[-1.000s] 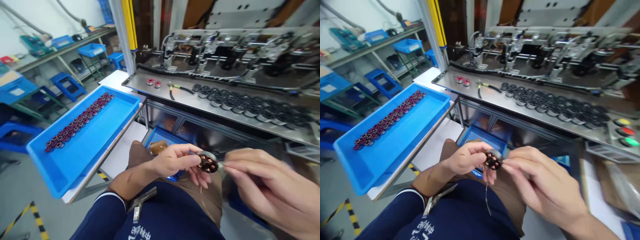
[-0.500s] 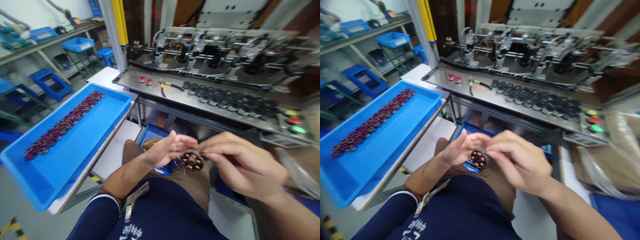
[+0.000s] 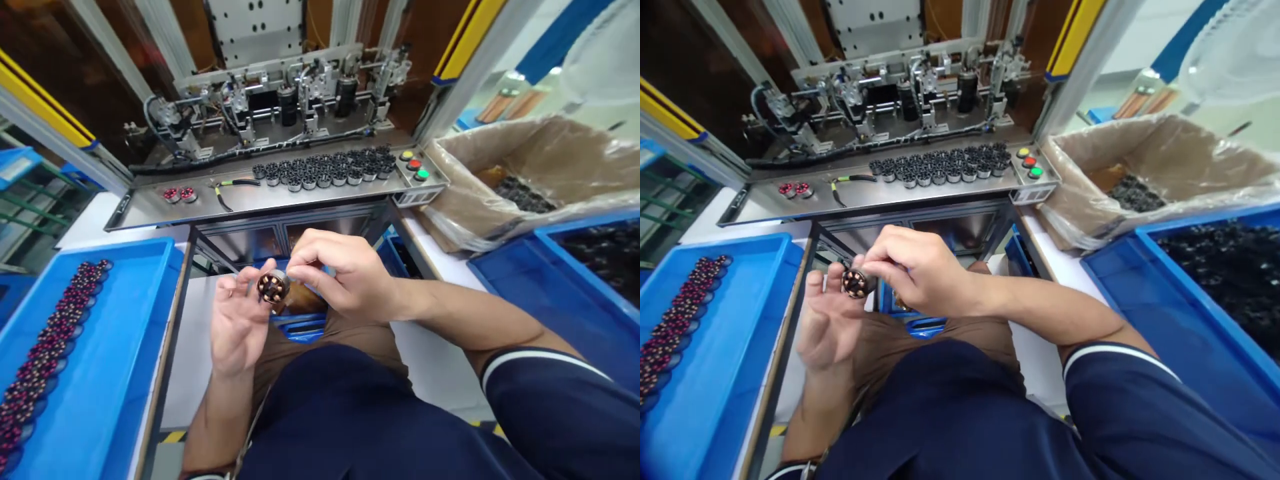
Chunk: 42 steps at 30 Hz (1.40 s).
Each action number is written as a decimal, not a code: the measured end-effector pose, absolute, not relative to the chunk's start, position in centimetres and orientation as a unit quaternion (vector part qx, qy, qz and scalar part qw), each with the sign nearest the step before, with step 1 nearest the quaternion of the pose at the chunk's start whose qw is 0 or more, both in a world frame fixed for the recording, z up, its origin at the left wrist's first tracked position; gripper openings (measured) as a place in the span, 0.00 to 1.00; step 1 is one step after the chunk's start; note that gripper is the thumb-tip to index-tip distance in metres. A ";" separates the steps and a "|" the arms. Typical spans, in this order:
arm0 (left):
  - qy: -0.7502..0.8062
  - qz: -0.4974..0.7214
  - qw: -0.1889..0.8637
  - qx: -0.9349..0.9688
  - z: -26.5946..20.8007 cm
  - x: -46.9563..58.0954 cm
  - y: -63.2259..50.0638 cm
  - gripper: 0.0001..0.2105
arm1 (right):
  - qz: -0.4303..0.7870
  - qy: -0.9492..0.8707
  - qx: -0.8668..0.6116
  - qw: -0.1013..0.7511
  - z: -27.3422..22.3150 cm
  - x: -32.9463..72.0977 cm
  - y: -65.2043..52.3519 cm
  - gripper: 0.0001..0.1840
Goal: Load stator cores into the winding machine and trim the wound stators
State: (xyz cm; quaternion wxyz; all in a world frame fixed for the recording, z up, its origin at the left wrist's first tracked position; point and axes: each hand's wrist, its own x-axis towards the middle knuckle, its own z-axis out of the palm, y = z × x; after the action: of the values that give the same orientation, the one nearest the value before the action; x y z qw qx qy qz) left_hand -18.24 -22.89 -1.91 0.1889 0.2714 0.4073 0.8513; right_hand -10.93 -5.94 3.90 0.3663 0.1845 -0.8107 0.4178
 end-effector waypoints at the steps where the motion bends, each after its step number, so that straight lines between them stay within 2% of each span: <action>1: 0.411 0.852 0.189 0.262 -1.9 -18.5 -22.8 0.16 | 0.431 -0.800 0.207 0.362 3.8 -11.1 -5.9 0.07; 3: 0.426 0.832 0.251 0.251 -1.8 -18.8 -22.6 0.20 | 0.450 -0.785 0.248 0.347 3.6 -11.3 -5.7 0.07; 6: 0.431 0.741 0.426 0.289 -1.5 -19.0 -22.4 0.31 | 0.461 -0.778 0.272 0.330 3.5 -11.5 -5.2 0.08; 8: 0.424 0.708 0.469 0.313 -1.3 -18.8 -22.5 0.32 | 0.459 -0.775 0.277 0.335 3.4 -11.4 -5.0 0.08; 10: 0.438 0.726 0.430 0.311 -1.2 -18.4 -22.7 0.25 | 0.452 -0.776 0.265 0.350 3.3 -11.1 -4.9 0.08; 12: 0.460 0.759 0.355 0.294 -1.2 -18.1 -22.8 0.14 | 0.444 -0.787 0.231 0.361 3.2 -10.8 -5.0 0.08; 13: 0.465 0.775 0.316 0.289 -1.3 -18.0 -22.8 0.12 | 0.440 -0.794 0.210 0.362 3.2 -10.7 -5.1 0.08; 16: 0.444 0.826 0.218 0.272 -1.5 -18.0 -22.6 0.18 | 0.438 -0.803 0.172 0.366 3.0 -10.6 -5.3 0.09; 18: 0.429 0.845 0.204 0.247 -1.7 -18.2 -22.2 0.16 | 0.444 -0.793 0.189 0.371 3.0 -10.8 -5.3 0.09; 20: 0.434 0.830 0.271 0.223 -1.7 -18.5 -21.9 0.20 | 0.448 -0.783 0.227 0.368 3.0 -11.0 -5.3 0.09; 23: 0.431 0.743 0.450 0.243 -1.7 -18.7 -21.7 0.30 | 0.441 -0.782 0.256 0.357 3.0 -11.1 -5.0 0.09; 25: 0.415 0.714 0.496 0.269 -1.6 -18.6 -21.9 0.29 | 0.434 -0.790 0.247 0.357 3.0 -11.0 -4.8 0.09; 28: 0.415 0.757 0.422 0.277 -1.6 -18.2 -22.2 0.17 | 0.422 -0.801 0.215 0.367 3.1 -10.7 -4.8 0.09; 32: 0.449 0.810 0.263 0.271 -1.9 -17.7 -22.1 0.19 | 0.417 -0.805 0.184 0.378 3.0 -10.6 -5.0 0.08; 38: 0.519 0.801 0.087 0.286 -2.1 -17.8 -21.4 0.15 | 0.473 -0.779 0.110 0.396 3.0 -10.0 -6.4 0.09; 40: 0.517 0.800 0.066 0.296 -2.1 -18.2 -21.4 0.14 | 0.542 -0.759 0.044 0.357 3.0 -9.5 -7.2 0.10; 42: 0.507 0.803 0.075 0.305 -2.0 -18.5 -21.5 0.13 | 0.642 -0.716 -0.011 0.273 3.0 -8.9 -8.0 0.11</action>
State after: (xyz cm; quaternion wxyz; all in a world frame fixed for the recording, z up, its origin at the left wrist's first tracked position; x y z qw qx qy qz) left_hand -18.50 -21.47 -2.03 0.0752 0.3049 0.5072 0.8026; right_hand -8.93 -7.95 3.01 0.2730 -0.0109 -0.7165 0.6419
